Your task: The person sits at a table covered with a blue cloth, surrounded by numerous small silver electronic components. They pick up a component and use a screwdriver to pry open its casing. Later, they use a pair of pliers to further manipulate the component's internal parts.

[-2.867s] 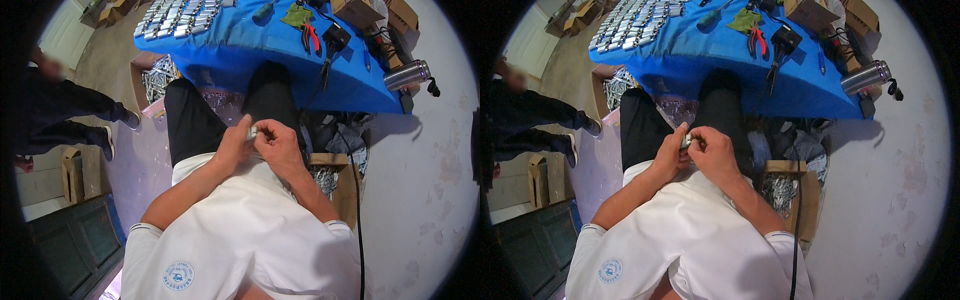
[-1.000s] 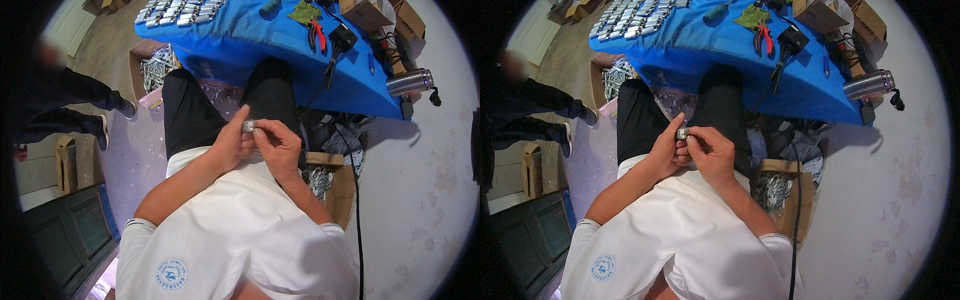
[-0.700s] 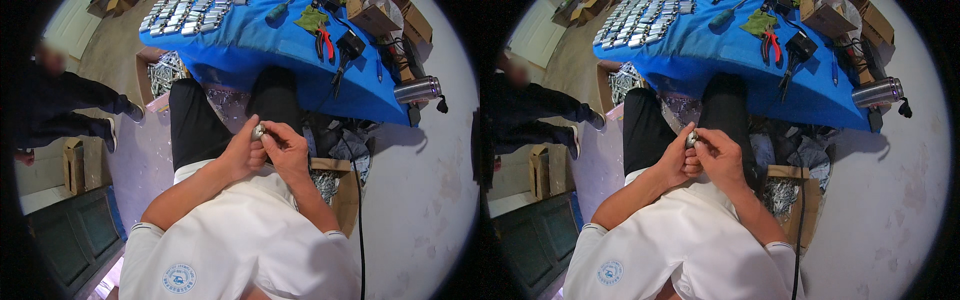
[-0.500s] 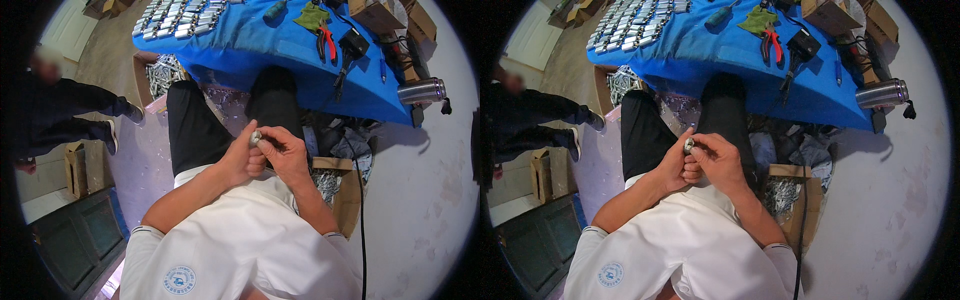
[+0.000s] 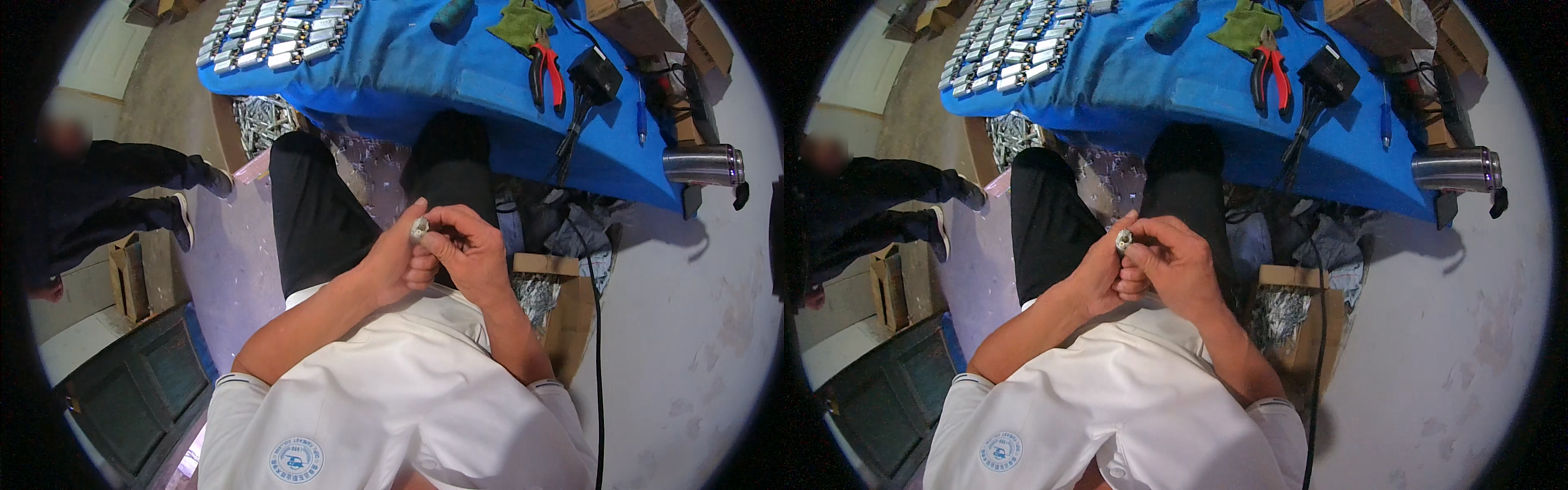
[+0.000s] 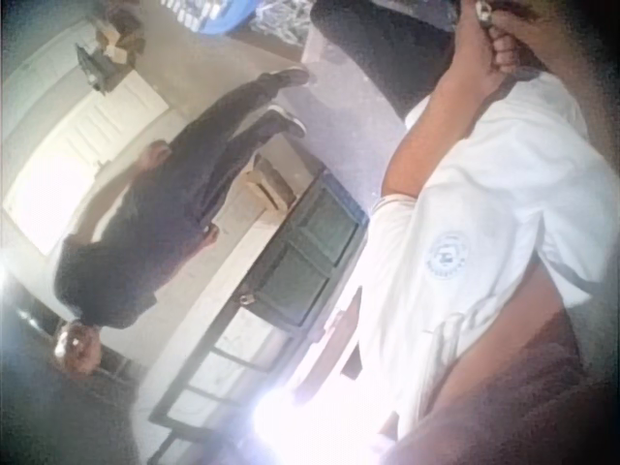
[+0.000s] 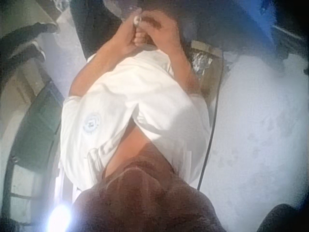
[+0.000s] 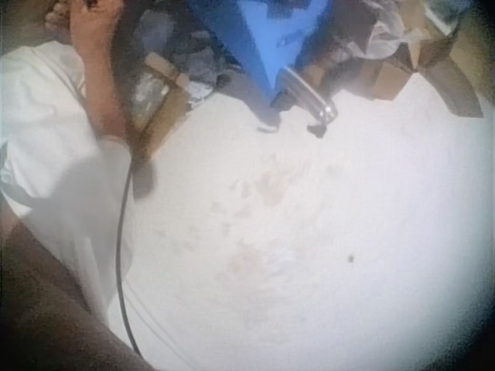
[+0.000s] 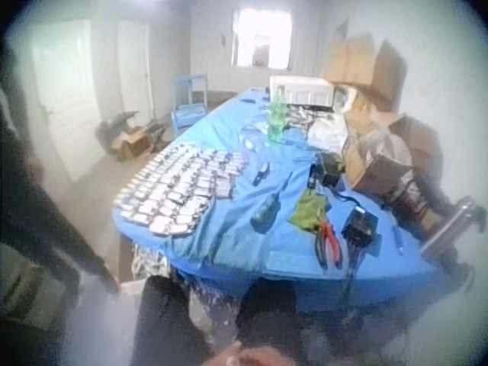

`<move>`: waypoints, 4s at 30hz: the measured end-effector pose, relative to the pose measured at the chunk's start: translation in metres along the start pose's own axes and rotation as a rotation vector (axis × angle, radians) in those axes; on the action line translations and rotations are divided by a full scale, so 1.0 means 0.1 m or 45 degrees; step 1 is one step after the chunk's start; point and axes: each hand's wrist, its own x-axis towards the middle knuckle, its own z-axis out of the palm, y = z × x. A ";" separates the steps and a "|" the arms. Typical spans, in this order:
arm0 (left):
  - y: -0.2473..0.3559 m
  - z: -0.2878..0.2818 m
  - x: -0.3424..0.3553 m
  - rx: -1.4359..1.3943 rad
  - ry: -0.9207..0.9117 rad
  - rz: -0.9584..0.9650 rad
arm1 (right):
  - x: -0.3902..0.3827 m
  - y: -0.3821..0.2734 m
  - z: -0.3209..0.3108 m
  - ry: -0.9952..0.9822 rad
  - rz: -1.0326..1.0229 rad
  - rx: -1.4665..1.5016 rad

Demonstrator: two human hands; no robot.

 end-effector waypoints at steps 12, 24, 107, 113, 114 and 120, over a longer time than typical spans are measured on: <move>0.12 0.02 0.18 -0.043 -0.010 -0.107 | 0.29 -0.14 -0.16 -0.140 -0.016 -0.147; 0.20 -0.01 0.37 0.166 -0.032 0.279 | 0.35 -0.27 0.02 0.184 0.009 -0.163; 0.46 0.06 0.34 0.381 0.357 0.484 | 0.70 -0.12 -0.20 -0.145 0.178 -0.352; 0.53 0.14 0.29 0.131 0.208 0.271 | 0.69 -0.20 -0.36 0.014 0.147 -0.207; 0.54 0.08 0.31 0.119 0.146 0.263 | 0.69 -0.22 -0.42 0.112 0.102 -0.236; 0.58 0.05 0.30 0.030 0.002 0.209 | 1.07 -0.52 -0.87 0.688 -0.271 -0.961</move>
